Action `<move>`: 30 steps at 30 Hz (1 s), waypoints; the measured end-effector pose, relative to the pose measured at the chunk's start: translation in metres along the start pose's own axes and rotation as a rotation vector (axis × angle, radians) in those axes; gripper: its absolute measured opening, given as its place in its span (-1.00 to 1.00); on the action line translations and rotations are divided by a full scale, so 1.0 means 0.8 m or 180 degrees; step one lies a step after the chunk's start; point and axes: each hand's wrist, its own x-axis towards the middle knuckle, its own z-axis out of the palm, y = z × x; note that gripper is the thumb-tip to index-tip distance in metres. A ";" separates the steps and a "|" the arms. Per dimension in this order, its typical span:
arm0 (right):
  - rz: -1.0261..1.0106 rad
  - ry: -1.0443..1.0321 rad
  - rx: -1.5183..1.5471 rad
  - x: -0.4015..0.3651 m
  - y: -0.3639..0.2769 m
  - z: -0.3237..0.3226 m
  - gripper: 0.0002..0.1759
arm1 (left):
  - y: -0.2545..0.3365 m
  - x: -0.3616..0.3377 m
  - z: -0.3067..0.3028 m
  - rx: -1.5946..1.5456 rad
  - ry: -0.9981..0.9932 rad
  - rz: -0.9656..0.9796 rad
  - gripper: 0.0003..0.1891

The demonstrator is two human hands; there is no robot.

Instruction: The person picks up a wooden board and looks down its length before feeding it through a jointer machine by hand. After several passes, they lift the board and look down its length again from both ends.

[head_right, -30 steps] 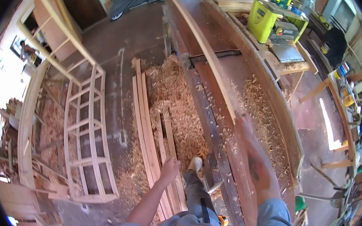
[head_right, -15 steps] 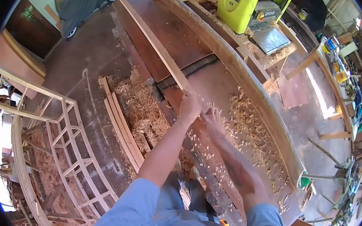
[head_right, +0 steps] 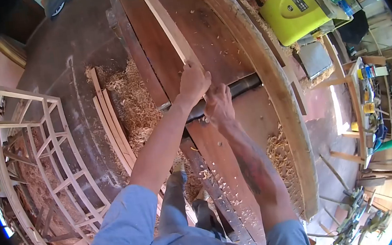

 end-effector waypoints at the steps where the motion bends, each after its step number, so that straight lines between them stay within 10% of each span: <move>1: -0.0059 0.0229 0.0010 0.005 0.002 0.007 -0.63 | 0.001 0.006 -0.002 0.0107 0.0002 -0.0052 -0.11; 10: 0.0202 0.0243 0.0166 0.068 -0.049 0.013 -0.57 | -0.043 0.088 -0.037 0.0193 0.0034 -0.0129 -0.04; 16: -0.0076 0.0221 -0.0117 -0.068 0.000 0.011 -0.57 | -0.010 -0.054 0.028 0.1449 0.0617 0.0136 -0.18; 24: -0.0321 0.0572 0.0117 -0.330 0.070 -0.028 -0.42 | 0.036 -0.321 0.103 0.1494 -0.0348 0.0772 -0.35; 30: -0.0208 0.0446 0.0083 -0.211 0.046 -0.009 -0.27 | 0.006 -0.200 0.061 0.1705 0.0130 0.0800 -0.30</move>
